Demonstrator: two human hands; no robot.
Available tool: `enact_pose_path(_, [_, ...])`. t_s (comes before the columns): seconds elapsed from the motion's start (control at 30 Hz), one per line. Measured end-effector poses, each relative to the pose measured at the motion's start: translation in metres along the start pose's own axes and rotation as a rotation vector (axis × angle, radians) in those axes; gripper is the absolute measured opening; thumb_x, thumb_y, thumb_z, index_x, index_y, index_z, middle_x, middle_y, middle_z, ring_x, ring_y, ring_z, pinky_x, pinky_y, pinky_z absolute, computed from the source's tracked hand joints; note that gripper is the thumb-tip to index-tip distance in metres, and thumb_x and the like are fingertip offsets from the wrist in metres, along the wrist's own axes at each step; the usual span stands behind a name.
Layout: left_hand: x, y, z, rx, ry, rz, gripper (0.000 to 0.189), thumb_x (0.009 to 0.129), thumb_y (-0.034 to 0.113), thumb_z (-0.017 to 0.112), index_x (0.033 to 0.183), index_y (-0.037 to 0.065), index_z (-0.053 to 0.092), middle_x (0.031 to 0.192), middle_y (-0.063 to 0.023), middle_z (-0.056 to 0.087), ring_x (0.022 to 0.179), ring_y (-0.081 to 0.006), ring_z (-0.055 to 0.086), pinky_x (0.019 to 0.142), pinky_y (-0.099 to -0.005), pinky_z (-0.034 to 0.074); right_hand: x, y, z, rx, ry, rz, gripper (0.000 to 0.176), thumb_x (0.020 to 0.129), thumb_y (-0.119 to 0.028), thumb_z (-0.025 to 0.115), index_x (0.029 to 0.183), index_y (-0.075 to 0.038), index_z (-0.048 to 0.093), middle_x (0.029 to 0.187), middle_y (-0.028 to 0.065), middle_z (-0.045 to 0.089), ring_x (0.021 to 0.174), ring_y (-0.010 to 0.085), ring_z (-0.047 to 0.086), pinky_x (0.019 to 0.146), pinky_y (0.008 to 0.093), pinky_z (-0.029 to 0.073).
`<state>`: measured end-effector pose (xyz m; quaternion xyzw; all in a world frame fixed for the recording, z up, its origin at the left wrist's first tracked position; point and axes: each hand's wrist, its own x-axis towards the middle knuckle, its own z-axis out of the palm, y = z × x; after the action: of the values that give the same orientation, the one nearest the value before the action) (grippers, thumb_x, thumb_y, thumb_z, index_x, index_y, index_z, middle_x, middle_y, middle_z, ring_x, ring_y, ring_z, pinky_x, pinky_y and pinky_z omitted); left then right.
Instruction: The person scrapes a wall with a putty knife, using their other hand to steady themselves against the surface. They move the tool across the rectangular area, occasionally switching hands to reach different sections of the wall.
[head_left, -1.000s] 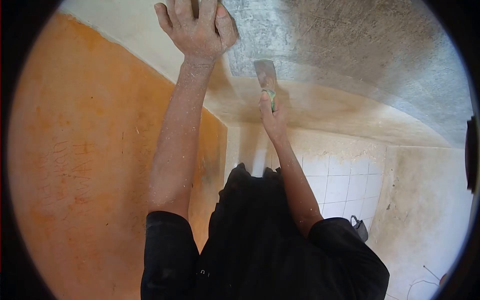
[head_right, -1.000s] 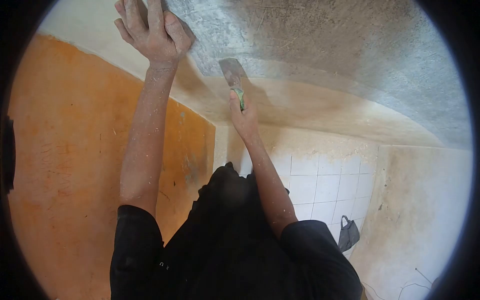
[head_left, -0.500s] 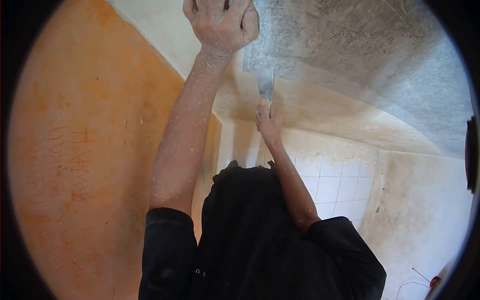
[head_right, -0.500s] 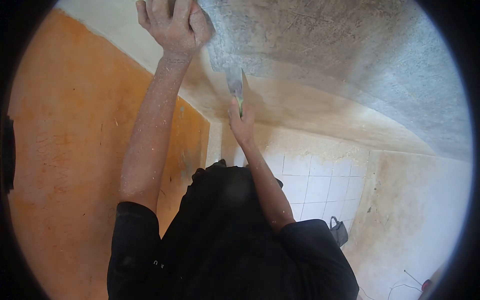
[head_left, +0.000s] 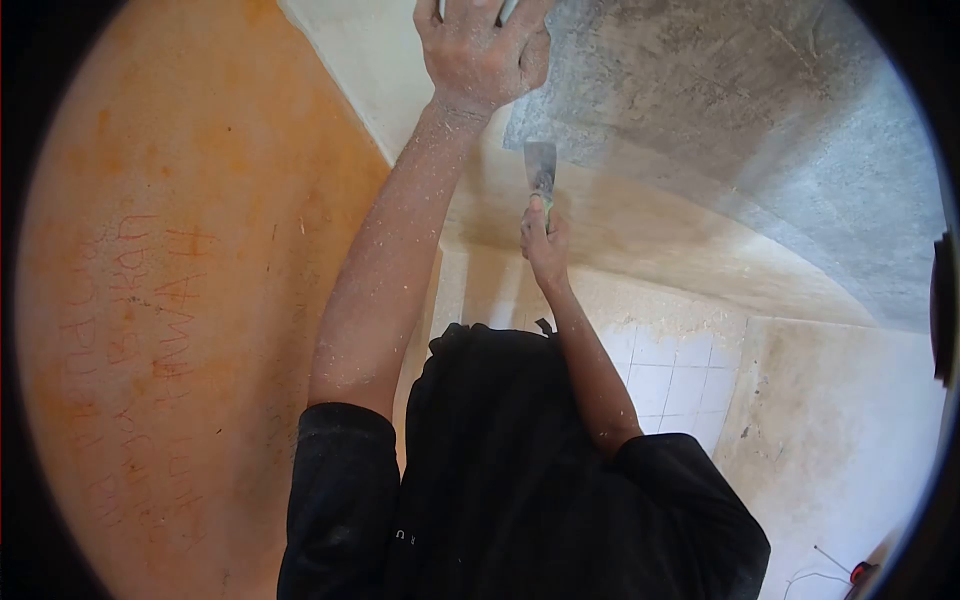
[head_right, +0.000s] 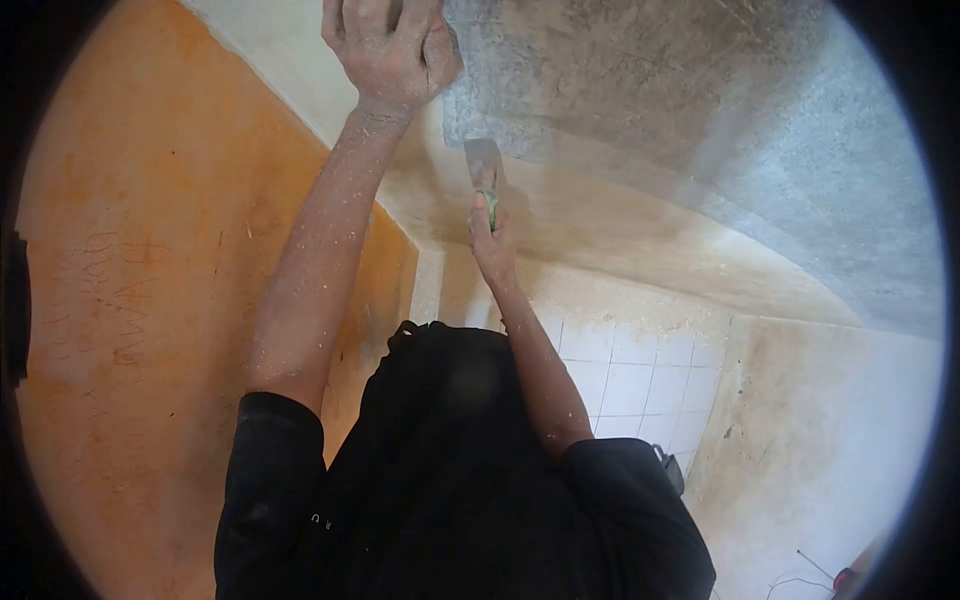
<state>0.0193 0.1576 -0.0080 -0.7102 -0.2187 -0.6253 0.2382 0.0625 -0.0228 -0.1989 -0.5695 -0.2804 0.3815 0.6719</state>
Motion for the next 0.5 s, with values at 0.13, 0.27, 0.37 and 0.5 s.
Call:
enact_pose_path(0.13, [-0.005, -0.002, 0.001, -0.029, 0.0, -0.016, 0.05, 0.088, 0.012, 0.045, 0.134, 0.016, 0.063, 0.15, -0.0134, 0.046, 0.144, -0.0291, 0.035, 0.117, -0.0471, 0.016, 0.01, -0.024, 0.005, -0.018, -0.044, -0.026, 0.037, 0.104, -0.039, 0.051, 0.078, -0.012, 0.05, 0.059, -0.0069, 0.043, 0.046, 0.0025, 0.037, 0.04, 0.0218, 0.028])
enact_pose_path(0.27, [-0.002, -0.002, 0.0, -0.02, 0.003, -0.015, 0.049, 0.089, 0.013, 0.044, 0.134, 0.016, 0.063, 0.149, -0.0128, 0.047, 0.144, -0.0289, 0.036, 0.117, -0.0471, 0.016, 0.012, 0.014, 0.0, -0.064, -0.015, -0.078, 0.037, 0.104, -0.039, 0.049, 0.078, -0.012, 0.05, 0.059, -0.0071, 0.043, 0.047, 0.0025, 0.037, 0.041, 0.0212, 0.028])
enact_pose_path(0.37, [-0.003, 0.0, -0.001, -0.027, -0.027, -0.032, 0.05, 0.089, 0.012, 0.044, 0.134, 0.016, 0.063, 0.149, -0.0134, 0.047, 0.144, -0.0291, 0.036, 0.117, -0.0468, 0.017, 0.008, 0.0, 0.006, -0.075, -0.038, -0.036, 0.036, 0.104, -0.038, 0.049, 0.078, -0.012, 0.05, 0.06, -0.0075, 0.042, 0.047, 0.0022, 0.038, 0.041, 0.021, 0.028])
enact_pose_path(0.5, [-0.005, -0.003, -0.005, -0.003, -0.014, -0.012, 0.048, 0.089, 0.011, 0.043, 0.132, 0.015, 0.065, 0.148, -0.0144, 0.048, 0.143, -0.0295, 0.037, 0.118, -0.0468, 0.017, 0.01, -0.01, 0.009, 0.011, -0.017, 0.002, 0.035, 0.103, -0.037, 0.052, 0.078, -0.013, 0.05, 0.061, -0.0079, 0.043, 0.05, 0.0025, 0.039, 0.044, 0.022, 0.029])
